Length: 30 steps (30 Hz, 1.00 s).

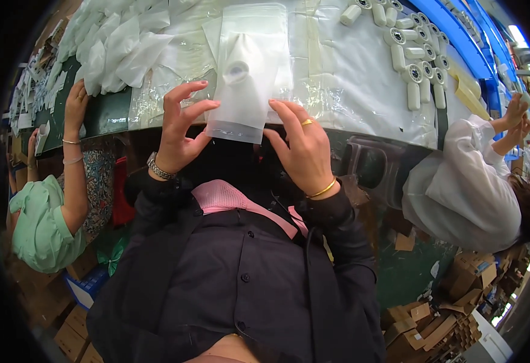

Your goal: Manually placing small white circular components into plastic bags at a factory workstation.

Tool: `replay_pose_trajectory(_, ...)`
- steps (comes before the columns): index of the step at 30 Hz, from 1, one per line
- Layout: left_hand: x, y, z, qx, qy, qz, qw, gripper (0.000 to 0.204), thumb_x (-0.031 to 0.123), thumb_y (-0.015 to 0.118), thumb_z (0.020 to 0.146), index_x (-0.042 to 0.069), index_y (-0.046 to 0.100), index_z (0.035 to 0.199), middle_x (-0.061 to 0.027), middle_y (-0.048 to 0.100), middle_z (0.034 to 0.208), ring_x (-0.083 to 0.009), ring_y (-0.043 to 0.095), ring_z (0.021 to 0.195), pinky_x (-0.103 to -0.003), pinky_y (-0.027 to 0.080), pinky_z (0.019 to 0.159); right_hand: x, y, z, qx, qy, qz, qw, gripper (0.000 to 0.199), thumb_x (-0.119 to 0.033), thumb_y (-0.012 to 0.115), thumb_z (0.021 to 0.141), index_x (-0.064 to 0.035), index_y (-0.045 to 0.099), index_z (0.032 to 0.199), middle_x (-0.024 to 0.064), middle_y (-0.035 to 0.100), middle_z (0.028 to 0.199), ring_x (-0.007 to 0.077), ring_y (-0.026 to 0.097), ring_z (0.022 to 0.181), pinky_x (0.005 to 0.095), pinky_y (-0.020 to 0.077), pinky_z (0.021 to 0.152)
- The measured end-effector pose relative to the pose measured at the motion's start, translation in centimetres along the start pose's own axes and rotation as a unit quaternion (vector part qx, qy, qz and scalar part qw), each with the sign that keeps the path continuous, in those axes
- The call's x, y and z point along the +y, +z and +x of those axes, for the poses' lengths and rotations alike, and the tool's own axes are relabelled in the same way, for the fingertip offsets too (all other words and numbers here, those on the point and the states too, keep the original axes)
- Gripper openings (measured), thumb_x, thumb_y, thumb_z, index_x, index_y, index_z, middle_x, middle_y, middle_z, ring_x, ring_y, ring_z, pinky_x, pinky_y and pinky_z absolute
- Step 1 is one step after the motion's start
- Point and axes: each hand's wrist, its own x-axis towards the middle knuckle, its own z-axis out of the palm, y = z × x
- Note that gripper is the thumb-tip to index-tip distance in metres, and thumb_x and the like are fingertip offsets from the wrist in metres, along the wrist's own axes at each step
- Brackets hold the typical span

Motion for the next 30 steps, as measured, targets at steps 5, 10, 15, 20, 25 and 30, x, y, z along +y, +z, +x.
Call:
replay_pose_trajectory(5, -2.3, 0.7, -0.3, -0.013, 0.066, 0.008, 0.998, 0.044, 0.001, 0.084, 0.078, 0.013, 0.074, 0.118, -0.0107, 0.067, 0.137, -0.0352, 0.057, 0.133, -0.045, 0.046, 0.111, 1.9, -1.8, -1.1, 0.000, -0.024, 0.060, 0.998, 0.044, 0.006, 0.080, 0.091, -0.0016, 0.071, 0.133, 0.0096, 0.076, 0.106, 0.0132, 0.065, 0.075, 0.0283, 0.0547, 0.071)
replay_pose_trajectory(10, -2.0, 0.5, -0.1, -0.007, 0.044, -0.025, 0.999, 0.039, -0.003, 0.079, 0.076, 0.013, 0.075, 0.111, -0.0067, 0.068, 0.138, -0.0344, 0.058, 0.130, -0.045, 0.048, 0.110, 3.7, -9.2, -4.9, -0.088, 0.282, 0.251, 0.922, 0.039, 0.004, 0.076, 0.095, -0.0052, 0.074, 0.133, 0.0089, 0.076, 0.106, 0.0146, 0.069, 0.081, 0.0266, 0.0546, 0.078)
replay_pose_trajectory(15, -1.2, 0.6, 0.6, -0.007, 0.025, -0.042, 0.999, 0.039, -0.003, 0.079, 0.076, 0.012, 0.076, 0.111, -0.0066, 0.069, 0.136, -0.0346, 0.058, 0.129, -0.045, 0.048, 0.110, 6.0, -13.2, -9.3, -0.144, 0.208, -0.550, 0.796, 0.025, -0.003, 0.075, 0.099, -0.0059, 0.078, 0.123, 0.0088, 0.077, 0.105, 0.0211, 0.071, 0.088, 0.0315, 0.0542, 0.089)
replay_pose_trajectory(20, -1.5, 0.3, 0.1, -0.020, 0.033, -0.028, 0.999, 0.041, 0.000, 0.081, 0.077, 0.012, 0.076, 0.115, -0.0091, 0.069, 0.138, -0.0354, 0.058, 0.132, -0.046, 0.045, 0.113, 5.0, -10.7, -8.0, 0.131, 0.167, -0.312, 0.926, 0.016, -0.006, 0.080, 0.094, -0.0052, 0.079, 0.110, 0.0071, 0.076, 0.095, 0.0277, 0.069, 0.091, 0.0387, 0.0521, 0.089)
replay_pose_trajectory(25, -1.9, 0.3, -0.2, -0.009, 0.029, -0.026, 0.999, 0.042, -0.003, 0.079, 0.076, 0.012, 0.076, 0.115, -0.0074, 0.068, 0.138, -0.0344, 0.057, 0.131, -0.045, 0.047, 0.111, 2.6, -5.7, -2.9, 0.095, 0.009, -0.201, 0.975, 0.013, -0.005, 0.084, 0.090, -0.0054, 0.080, 0.103, 0.0059, 0.073, 0.088, 0.0264, 0.067, 0.088, 0.0381, 0.0507, 0.088)
replay_pose_trajectory(30, -1.3, 0.5, 0.4, -0.016, 0.033, -0.027, 0.999, 0.043, -0.004, 0.077, 0.075, 0.012, 0.077, 0.115, -0.0080, 0.068, 0.139, -0.0347, 0.057, 0.131, -0.045, 0.046, 0.112, 0.1, -3.9, 0.9, 0.031, -0.041, -0.141, 0.989, 0.015, -0.003, 0.084, 0.089, -0.0045, 0.079, 0.103, 0.0066, 0.073, 0.090, 0.0248, 0.068, 0.089, 0.0372, 0.0527, 0.084)
